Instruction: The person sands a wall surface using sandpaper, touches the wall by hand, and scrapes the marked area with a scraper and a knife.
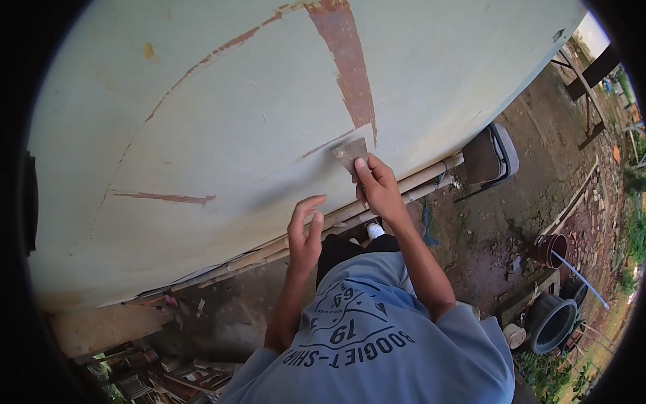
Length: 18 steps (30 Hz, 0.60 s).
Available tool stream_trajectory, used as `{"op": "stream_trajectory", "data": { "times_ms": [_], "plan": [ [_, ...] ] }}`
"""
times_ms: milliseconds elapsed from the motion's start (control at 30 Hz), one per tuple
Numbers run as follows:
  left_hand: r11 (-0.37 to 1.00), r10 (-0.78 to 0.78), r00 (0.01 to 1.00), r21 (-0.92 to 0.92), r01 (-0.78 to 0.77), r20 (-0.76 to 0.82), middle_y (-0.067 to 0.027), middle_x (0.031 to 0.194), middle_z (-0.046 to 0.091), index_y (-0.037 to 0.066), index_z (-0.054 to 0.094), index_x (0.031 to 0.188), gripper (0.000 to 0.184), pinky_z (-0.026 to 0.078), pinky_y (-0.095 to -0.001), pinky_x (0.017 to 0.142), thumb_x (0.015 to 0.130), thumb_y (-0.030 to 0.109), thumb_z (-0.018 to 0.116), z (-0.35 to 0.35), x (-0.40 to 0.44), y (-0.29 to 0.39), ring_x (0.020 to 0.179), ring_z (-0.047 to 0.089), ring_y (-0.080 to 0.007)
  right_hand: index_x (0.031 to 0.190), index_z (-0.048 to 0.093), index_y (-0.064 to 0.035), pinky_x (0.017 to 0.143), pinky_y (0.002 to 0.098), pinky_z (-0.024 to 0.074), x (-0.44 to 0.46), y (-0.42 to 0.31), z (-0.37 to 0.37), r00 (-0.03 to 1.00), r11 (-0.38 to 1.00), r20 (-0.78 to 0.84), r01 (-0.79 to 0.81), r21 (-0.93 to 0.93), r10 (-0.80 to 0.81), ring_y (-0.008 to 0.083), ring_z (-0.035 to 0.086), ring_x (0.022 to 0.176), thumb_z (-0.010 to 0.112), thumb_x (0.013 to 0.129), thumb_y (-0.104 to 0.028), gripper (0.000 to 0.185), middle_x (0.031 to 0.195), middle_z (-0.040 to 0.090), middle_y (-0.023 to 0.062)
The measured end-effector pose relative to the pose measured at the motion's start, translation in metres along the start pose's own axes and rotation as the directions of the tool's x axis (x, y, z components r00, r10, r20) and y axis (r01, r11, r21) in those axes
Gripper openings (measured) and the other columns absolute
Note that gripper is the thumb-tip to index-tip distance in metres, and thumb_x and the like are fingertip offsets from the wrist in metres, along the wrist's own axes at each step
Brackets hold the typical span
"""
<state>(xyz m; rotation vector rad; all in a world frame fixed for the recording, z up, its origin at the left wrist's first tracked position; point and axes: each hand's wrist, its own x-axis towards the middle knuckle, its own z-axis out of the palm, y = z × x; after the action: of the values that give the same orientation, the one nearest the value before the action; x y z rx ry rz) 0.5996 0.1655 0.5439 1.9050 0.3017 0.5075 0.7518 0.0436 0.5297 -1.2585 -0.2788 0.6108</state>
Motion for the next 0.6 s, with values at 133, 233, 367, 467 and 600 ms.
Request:
{"op": "stream_trajectory", "data": {
  "times_ms": [133, 233, 367, 467, 600],
  "plan": [
    [0.986, 0.063, 0.998, -0.156, -0.058, 0.022, -0.0124, 0.108, 0.066, -0.001, 0.057, 0.121, 0.027, 0.047, -0.0354, 0.089, 0.098, 0.013, 0.053, 0.046, 0.034, -0.010, 0.102, 0.064, -0.0227, 0.085, 0.054, -0.0065, 0.045, 0.0224, 0.0392, 0.006, -0.002, -0.008, 0.996, 0.996, -0.028, 0.087, -0.010, -0.087, 0.0054, 0.049, 0.051, 0.054, 0.102, -0.026, 0.026, 0.067, 0.053, -0.0010],
    [0.932, -0.030, 0.999, -0.361, 0.040, 0.031, -0.0106, 0.103, 0.067, -0.002, 0.057, 0.119, 0.026, 0.049, -0.0304, 0.081, 0.101, 0.016, 0.051, 0.078, 0.057, -0.007, 0.093, 0.063, -0.0157, 0.083, 0.055, -0.0057, 0.051, 0.0216, 0.0397, 0.010, -0.010, -0.009, 0.978, 0.982, -0.089, 0.186, -0.017, -0.187, 0.0039, 0.049, 0.059, 0.057, 0.100, -0.023, 0.024, 0.069, 0.055, -0.0024],
    [0.906, -0.125, 0.991, -0.413, 0.098, -0.038, -0.0017, 0.085, 0.057, 0.000, 0.056, 0.105, 0.021, 0.043, -0.0254, 0.067, 0.104, 0.019, 0.046, 0.103, 0.071, -0.005, 0.075, 0.049, -0.0069, 0.083, 0.057, -0.0057, 0.053, 0.0206, 0.0385, 0.018, -0.008, -0.011, 0.977, 0.983, -0.109, 0.180, -0.020, -0.181, 0.0010, 0.046, 0.063, 0.056, 0.101, -0.022, 0.024, 0.071, 0.055, -0.0055],
    [0.904, -0.160, 0.981, -0.415, 0.102, -0.107, 0.0005, 0.081, 0.053, 0.002, 0.054, 0.099, 0.022, 0.041, -0.0242, 0.066, 0.105, 0.020, 0.044, 0.116, 0.076, -0.010, 0.074, 0.046, -0.0044, 0.084, 0.059, -0.0051, 0.055, 0.0201, 0.0384, 0.029, -0.003, -0.014, 0.967, 0.972, -0.114, 0.233, 0.015, -0.229, 0.0004, 0.044, 0.065, 0.055, 0.101, -0.022, 0.024, 0.072, 0.056, -0.0060],
    [0.921, -0.043, 0.953, -0.383, -0.079, -0.300, 0.0000, 0.084, 0.053, 0.003, 0.052, 0.097, 0.020, 0.042, -0.0238, 0.068, 0.105, 0.020, 0.044, 0.132, 0.088, -0.007, 0.076, 0.047, -0.0040, 0.085, 0.060, -0.0035, 0.057, 0.0203, 0.0397, 0.034, -0.005, -0.015, 0.955, 0.962, -0.119, 0.274, 0.012, -0.271, 0.0002, 0.045, 0.068, 0.055, 0.101, -0.021, 0.024, 0.075, 0.058, -0.0056]
  ]
}}
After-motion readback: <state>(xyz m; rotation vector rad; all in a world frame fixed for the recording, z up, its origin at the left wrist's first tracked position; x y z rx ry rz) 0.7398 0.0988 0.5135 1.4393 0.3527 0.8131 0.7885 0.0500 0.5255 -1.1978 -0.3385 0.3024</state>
